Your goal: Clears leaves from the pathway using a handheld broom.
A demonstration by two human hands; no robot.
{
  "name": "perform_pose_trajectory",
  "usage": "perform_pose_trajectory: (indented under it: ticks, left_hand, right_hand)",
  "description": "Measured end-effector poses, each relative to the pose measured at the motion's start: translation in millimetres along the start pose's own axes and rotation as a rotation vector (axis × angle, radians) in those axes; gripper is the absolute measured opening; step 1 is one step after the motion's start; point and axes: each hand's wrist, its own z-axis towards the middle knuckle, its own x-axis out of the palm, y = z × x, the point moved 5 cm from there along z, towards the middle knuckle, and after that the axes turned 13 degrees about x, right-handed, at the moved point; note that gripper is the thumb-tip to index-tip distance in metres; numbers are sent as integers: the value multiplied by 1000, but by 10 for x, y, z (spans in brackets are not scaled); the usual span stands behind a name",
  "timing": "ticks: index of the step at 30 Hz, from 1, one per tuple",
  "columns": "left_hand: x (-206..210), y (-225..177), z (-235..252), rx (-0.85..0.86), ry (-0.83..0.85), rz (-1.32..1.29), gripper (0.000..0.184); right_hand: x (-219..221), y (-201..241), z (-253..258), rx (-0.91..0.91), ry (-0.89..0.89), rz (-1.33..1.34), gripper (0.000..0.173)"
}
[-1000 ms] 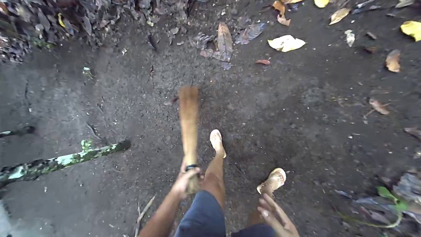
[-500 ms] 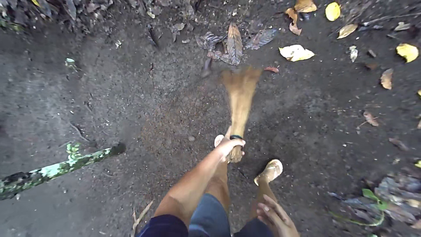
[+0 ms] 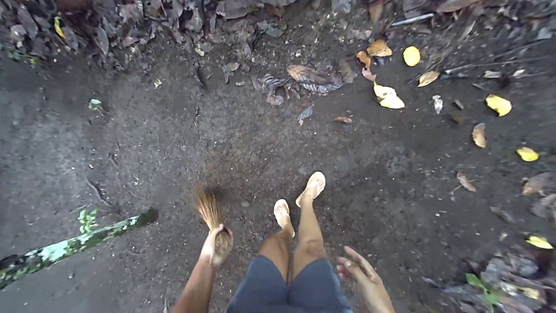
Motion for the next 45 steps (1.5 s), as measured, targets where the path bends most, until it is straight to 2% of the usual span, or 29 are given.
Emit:
perform_pose_trajectory:
  ticks: [1, 2, 3, 5, 6, 8, 10, 12, 14, 16, 18, 20, 21, 23, 25, 27, 30, 32, 34, 36, 38, 40, 43, 45]
  left_hand:
    - [355, -86, 140, -18, -39, -93, 23]
    - [816, -165, 219, -35, -35, -137, 26]
    - [1347, -215, 254, -44, 13, -124, 29]
    - [2521, -188, 286, -30, 214, -35, 31]
    - [3063, -145, 252, -14, 342, 13, 38]
    - [3867, -113, 89, 21, 561, 115, 71]
    - [4175, -158, -77, 44, 730, 218, 93]
    - [3997, -265, -205, 93, 831, 257, 100]
    - [3573, -403, -375, 147, 845, 307, 107]
    - [3196, -448, -599, 138, 788, 339, 113]
    - [3016, -332, -783, 54, 675, 236, 110]
    - [3096, -102, -849, -42, 558, 115, 96]
    - [3234, 24, -878, -97, 522, 90, 83]
    - [3619, 259, -989, -227, 551, 106, 57]
    - [3917, 366, -1168, -315, 683, 183, 65]
    - [3979, 259, -1302, -330, 846, 241, 81]
    - [3759, -179, -1397, -249, 1013, 319, 98]
    - [3422, -492, -1374, -160, 995, 273, 103]
    - [2992, -851, -1195, -50, 843, 192, 98]
    - [2489, -1208, -832, 45, 583, 151, 89]
    - [1957, -1539, -267, 129, 323, 181, 79]
    - [1577, -1873, 468, 169, 132, 188, 67]
    - [1481, -2373, 1346, 114, -54, -5, 22]
    - [1792, -2607, 1710, 43, -11, -125, 22]
  right_hand:
    - [-36, 53, 31, 10, 9, -2, 45]
    - [-87, 94, 43, 25, 15, -9, 45]
    - [-148, 117, 36, 41, 16, -24, 46]
    - [-292, 188, 45, 71, 10, -51, 48]
    - [-370, 241, 74, 77, 2, -61, 49]
    - [-514, 353, 158, 86, -16, -54, 50]
    - [-598, 503, 225, 102, -38, -44, 48]
    - [-603, 662, 271, 120, -34, -40, 48]
    - [-569, 814, 302, 119, -4, -46, 47]
    - [-548, 902, 311, 105, 20, -34, 48]
    - [-539, 948, 288, 119, 22, -7, 46]
    - [-554, 988, 267, 131, 11, 14, 45]
    - [-565, 995, 249, 134, 6, 25, 45]
    - [-582, 1009, 213, 123, 1, 38, 45]
    - [-597, 1028, 202, 116, -17, 41, 47]
    - [-601, 1036, 211, 115, -45, 33, 46]
    - [-509, 1169, 266, 76, -70, 36, 46]
    - [-422, 1237, 271, 41, -89, 50, 46]
    - [-302, 1337, 280, 12, -94, 54, 46]
    - [-123, 1454, 289, -6, -93, 79, 46]
    - [83, 1516, 295, -4, -107, 99, 45]
    - [337, 1575, 317, 10, -120, 96, 45]
    - [846, 1622, 315, 60, -99, 45, 46]
    - [1217, 1664, 306, 71, -83, 25, 45]
